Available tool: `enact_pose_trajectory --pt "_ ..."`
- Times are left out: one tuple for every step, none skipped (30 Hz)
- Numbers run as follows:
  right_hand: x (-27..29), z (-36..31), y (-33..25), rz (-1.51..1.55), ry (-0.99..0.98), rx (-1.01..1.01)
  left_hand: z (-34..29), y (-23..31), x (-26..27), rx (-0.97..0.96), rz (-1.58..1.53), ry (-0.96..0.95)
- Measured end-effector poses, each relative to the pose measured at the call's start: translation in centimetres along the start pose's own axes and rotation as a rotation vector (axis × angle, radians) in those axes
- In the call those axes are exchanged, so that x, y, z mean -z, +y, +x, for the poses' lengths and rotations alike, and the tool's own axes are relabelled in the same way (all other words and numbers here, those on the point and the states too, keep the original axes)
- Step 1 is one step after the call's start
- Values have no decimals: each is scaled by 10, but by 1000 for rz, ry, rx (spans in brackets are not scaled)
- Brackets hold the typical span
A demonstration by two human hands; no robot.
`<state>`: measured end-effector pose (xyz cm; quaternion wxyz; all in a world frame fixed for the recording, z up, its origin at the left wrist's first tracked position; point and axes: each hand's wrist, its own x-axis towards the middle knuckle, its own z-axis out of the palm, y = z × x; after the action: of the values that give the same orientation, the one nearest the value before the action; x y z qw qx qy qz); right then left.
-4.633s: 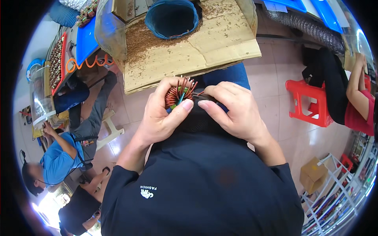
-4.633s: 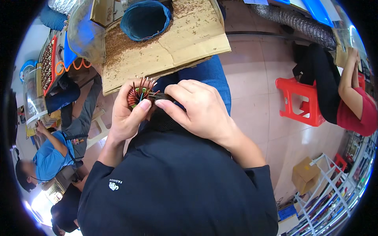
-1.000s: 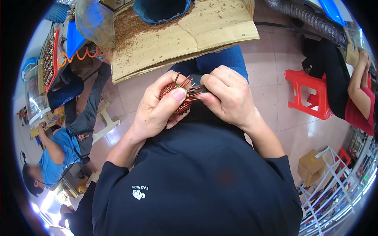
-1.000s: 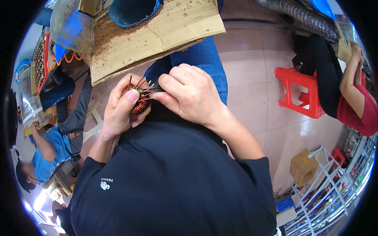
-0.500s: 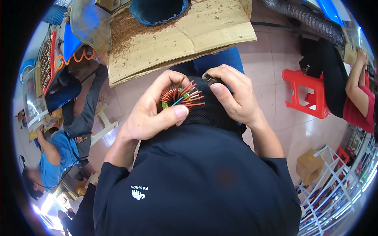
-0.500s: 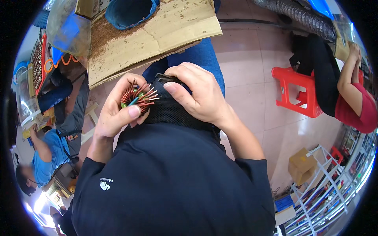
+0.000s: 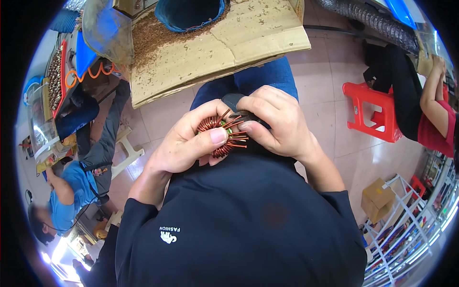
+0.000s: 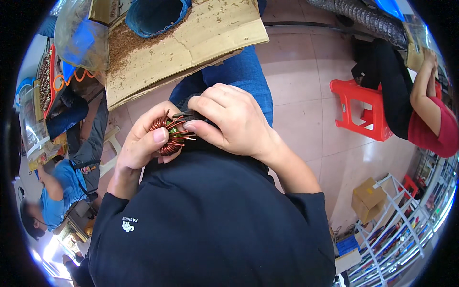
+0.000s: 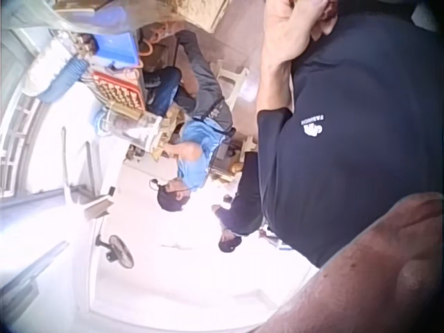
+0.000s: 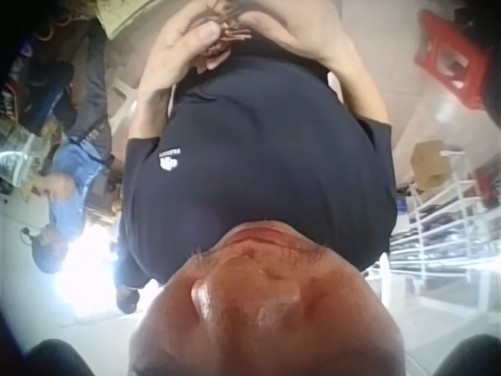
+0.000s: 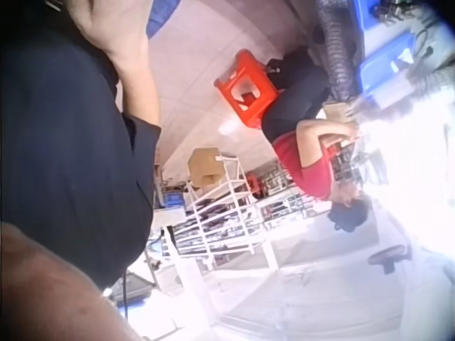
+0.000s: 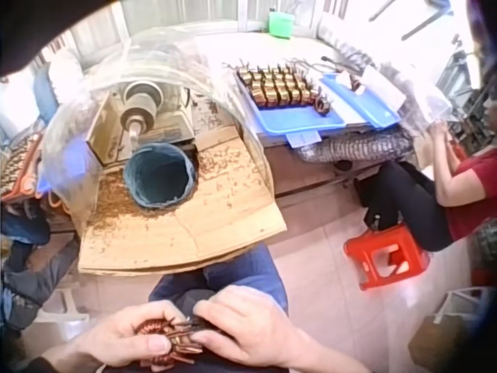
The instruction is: Using pliers to trim wires and adjust components on a copper toroidal coil.
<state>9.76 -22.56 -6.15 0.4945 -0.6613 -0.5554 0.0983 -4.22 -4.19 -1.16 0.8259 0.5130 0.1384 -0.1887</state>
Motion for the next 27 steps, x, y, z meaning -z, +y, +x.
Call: enact_pose_trajectory --pt "1 1 -1 0 0 0 1 0 0 0 0 0" --pt "1 2 -2 -36 0 19 2 0 0 12 9 4" --pt "2 3 -3 -71 0 39 3 -1 0 24 17 9" --pt "2 3 -2 -70 1 37 3 -1 1 26 17 9" --pt "2 3 -1 -77 -8 71 2 -1 2 45 41 -4" --pt "2 4 1 -83 -18 104 1 -1 4 64 65 -16" --pt "4 4 2 -81 -19 104 1 0 5 65 64 -16" --pt "5 4 4 -59 -62 106 2 3 7 83 54 -66" --pt "7 4 6 -35 -106 107 2 4 8 101 44 -117" --pt "8 5 8 -30 -108 107 2 4 9 103 41 -112" --pt "10 6 10 9 -137 130 2 4 10 115 80 -144" --pt "11 8 12 49 -167 152 2 3 11 126 118 -177" --pt "12 8 12 49 -197 145 3 5 12 145 123 -202" --pt "12 10 14 63 -201 163 4 5 15 140 137 -219" --pt "11 11 17 77 -206 181 4 4 17 134 151 -236" --pt "9 12 21 88 -213 186 5 3 17 134 151 -234" --pt "8 12 24 90 -214 188 5 1 18 150 149 -170" --pt "8 12 26 69 -202 161 6 0 18 166 147 -106" --pt "7 13 27 49 -191 134 6 6 18 222 43 -110" --pt "7 15 25 22 -150 118 6 2 15 168 47 -56" --pt "7 14 23 32 -127 64 6 -1 12 115 50 -2" --pt "7 14 22 39 -103 12 5 0 12 92 53 5" --pt "8 13 23 52 -128 -30 5 -1 11 90 54 7" --pt "8 13 22 52 -129 -26 5 -2 10 37 87 28" --pt "8 13 20 70 -96 -60 6 -2 8 -16 120 46" --pt "8 13 18 88 -64 -94 5 9 6 32 133 37" --pt "8 14 17 86 -66 -93 5 9 5 30 132 37"
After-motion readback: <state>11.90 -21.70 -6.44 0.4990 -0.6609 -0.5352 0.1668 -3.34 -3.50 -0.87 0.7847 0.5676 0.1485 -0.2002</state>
